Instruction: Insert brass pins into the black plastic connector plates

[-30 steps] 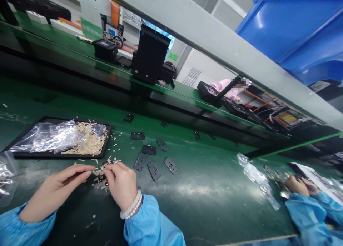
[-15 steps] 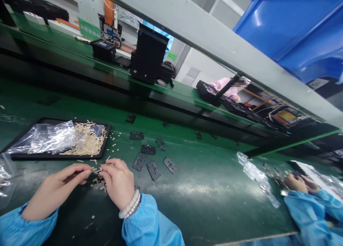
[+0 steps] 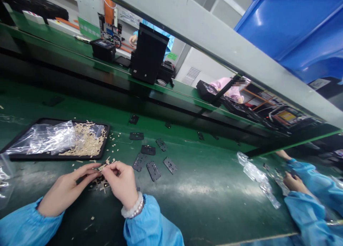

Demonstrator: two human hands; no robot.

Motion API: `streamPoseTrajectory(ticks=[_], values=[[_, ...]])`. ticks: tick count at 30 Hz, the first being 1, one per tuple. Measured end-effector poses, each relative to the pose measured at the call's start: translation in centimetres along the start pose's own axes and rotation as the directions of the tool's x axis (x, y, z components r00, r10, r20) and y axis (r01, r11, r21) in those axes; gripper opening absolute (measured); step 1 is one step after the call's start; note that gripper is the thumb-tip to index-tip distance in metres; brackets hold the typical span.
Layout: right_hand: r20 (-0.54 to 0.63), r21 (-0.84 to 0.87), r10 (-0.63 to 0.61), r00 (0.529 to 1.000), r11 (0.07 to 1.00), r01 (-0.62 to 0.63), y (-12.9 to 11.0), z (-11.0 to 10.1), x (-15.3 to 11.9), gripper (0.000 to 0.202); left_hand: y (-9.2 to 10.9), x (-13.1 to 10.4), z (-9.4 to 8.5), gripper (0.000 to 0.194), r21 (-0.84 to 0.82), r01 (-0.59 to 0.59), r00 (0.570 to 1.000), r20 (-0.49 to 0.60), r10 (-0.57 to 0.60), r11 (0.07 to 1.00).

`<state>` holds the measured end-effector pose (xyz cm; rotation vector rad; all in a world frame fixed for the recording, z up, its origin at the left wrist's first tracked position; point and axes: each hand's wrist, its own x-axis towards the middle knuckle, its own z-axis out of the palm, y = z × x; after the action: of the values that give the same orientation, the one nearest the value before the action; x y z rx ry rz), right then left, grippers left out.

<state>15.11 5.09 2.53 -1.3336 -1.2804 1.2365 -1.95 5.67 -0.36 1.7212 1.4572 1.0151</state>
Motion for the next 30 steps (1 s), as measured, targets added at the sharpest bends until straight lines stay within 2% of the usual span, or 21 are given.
streamPoseTrajectory(ticks=[5,11,14,16,18,21,24,27,30], values=[[-0.008,0.044,0.037,0.999,0.998,-0.037,0.0,0.1,-0.1,0.028,0.8,0.1,-0.1,0.043,0.037,-0.092,0.994,-0.049,0.094,0.995],[-0.005,0.034,0.035,0.999,0.999,-0.035,-0.4,0.5,-0.8,0.024,2.2,-1.0,-0.4,0.036,-0.099,0.036,0.997,-0.059,-0.042,0.994],[-0.064,-0.104,-0.120,0.991,0.988,0.113,-0.6,0.7,-1.4,0.013,2.2,-1.6,-0.4,0.028,-0.060,-0.035,0.993,-0.113,0.028,0.998],[-0.086,-0.228,-0.305,0.949,0.933,0.279,-0.8,0.7,-1.8,0.010,2.3,-1.8,-0.6,0.023,-0.030,-0.118,0.984,-0.137,0.113,0.993],[-0.043,-0.326,-0.444,0.895,0.853,0.407,-1.1,0.5,-2.1,0.013,2.5,-1.7,-0.9,0.016,0.002,-0.218,0.965,-0.146,0.216,0.976],[0.053,-0.420,-0.524,0.850,0.761,0.495,-1.5,0.3,-2.2,0.016,2.9,-1.7,-1.4,0.011,0.061,-0.352,0.922,-0.147,0.357,0.934],[0.098,-0.461,-0.564,0.820,0.705,0.540,-2.0,0.6,-2.1,0.018,3.2,-1.7,-2.0,0.011,0.084,-0.401,0.905,-0.118,0.408,0.912],[0.073,-0.437,-0.568,0.820,0.721,0.538,-2.3,1.1,-1.7,0.017,3.2,-1.7,-2.4,0.011,0.015,-0.322,0.940,-0.119,0.321,0.947],[0.010,-0.406,-0.474,0.881,0.803,0.436,-2.4,1.5,-0.4,0.015,3.0,-1.6,-3.0,0.021,-0.123,-0.095,0.989,-0.125,0.080,0.988]])
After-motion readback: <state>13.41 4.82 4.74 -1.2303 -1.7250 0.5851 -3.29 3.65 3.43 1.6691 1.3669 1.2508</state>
